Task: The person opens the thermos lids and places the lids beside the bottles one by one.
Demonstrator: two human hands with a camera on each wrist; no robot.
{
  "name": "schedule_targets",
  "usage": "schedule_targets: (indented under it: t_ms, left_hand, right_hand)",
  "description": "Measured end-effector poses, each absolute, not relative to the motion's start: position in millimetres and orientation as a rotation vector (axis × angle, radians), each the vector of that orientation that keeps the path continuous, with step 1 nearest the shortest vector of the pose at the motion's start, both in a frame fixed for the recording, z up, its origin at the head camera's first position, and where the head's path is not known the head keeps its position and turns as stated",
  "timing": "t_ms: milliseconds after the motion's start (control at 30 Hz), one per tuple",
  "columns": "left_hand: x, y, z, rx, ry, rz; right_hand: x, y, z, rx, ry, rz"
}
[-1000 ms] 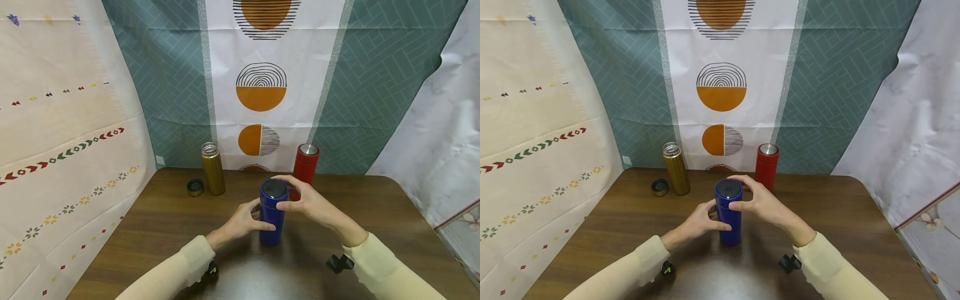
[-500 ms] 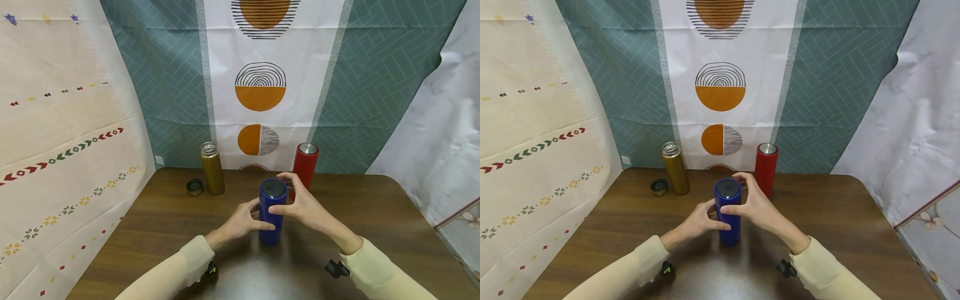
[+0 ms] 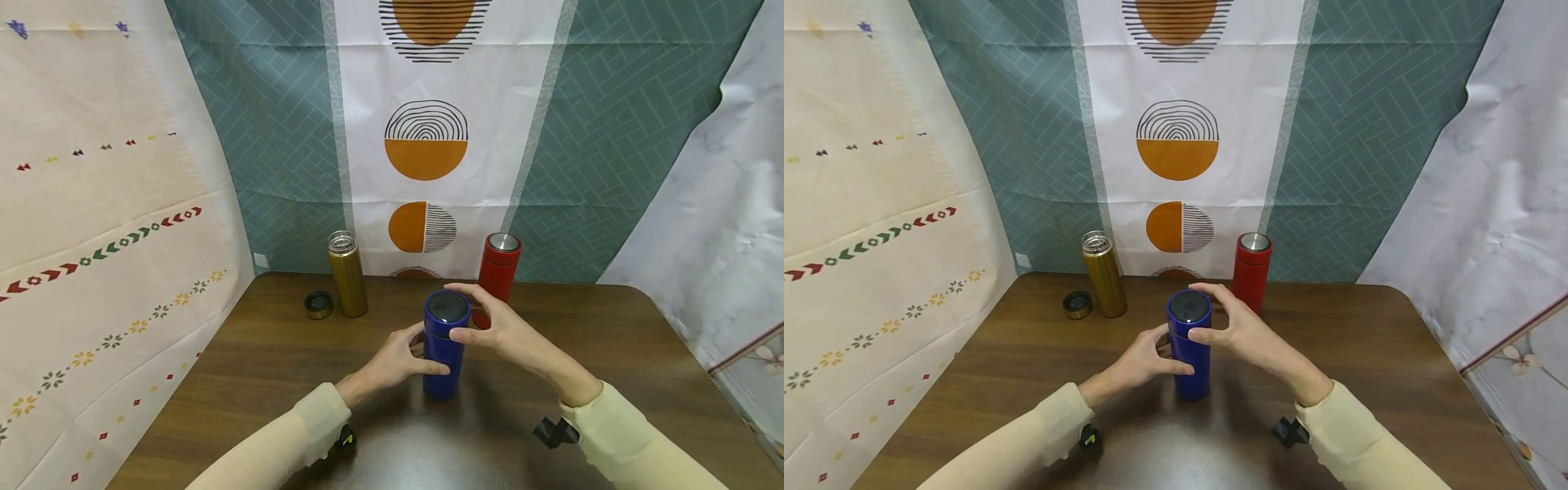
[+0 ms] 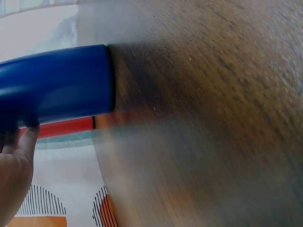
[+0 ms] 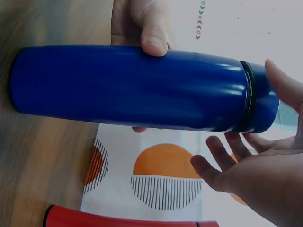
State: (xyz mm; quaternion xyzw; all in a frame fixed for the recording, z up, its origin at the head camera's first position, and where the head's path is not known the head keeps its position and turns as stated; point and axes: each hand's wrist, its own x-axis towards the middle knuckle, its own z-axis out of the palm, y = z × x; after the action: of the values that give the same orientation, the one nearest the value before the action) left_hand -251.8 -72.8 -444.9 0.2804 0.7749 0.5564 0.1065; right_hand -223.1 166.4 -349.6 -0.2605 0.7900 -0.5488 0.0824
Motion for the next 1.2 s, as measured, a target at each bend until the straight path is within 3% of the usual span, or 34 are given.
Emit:
schedule_targets:
  t_ms: [433, 1200]
  left_hand:
    - [-251.1, -72.1, -444.5, 0.877, 2.254, 1.657]
    - [-247.7, -71.5, -445.9, 0.846, 2.260, 1.646]
  right_hand:
    - [-214.1, 144.8, -357.5, -0.656, 2.617, -1.642]
    - [-217.6, 160.2, -337.8, -0.775, 2.521, -1.704]
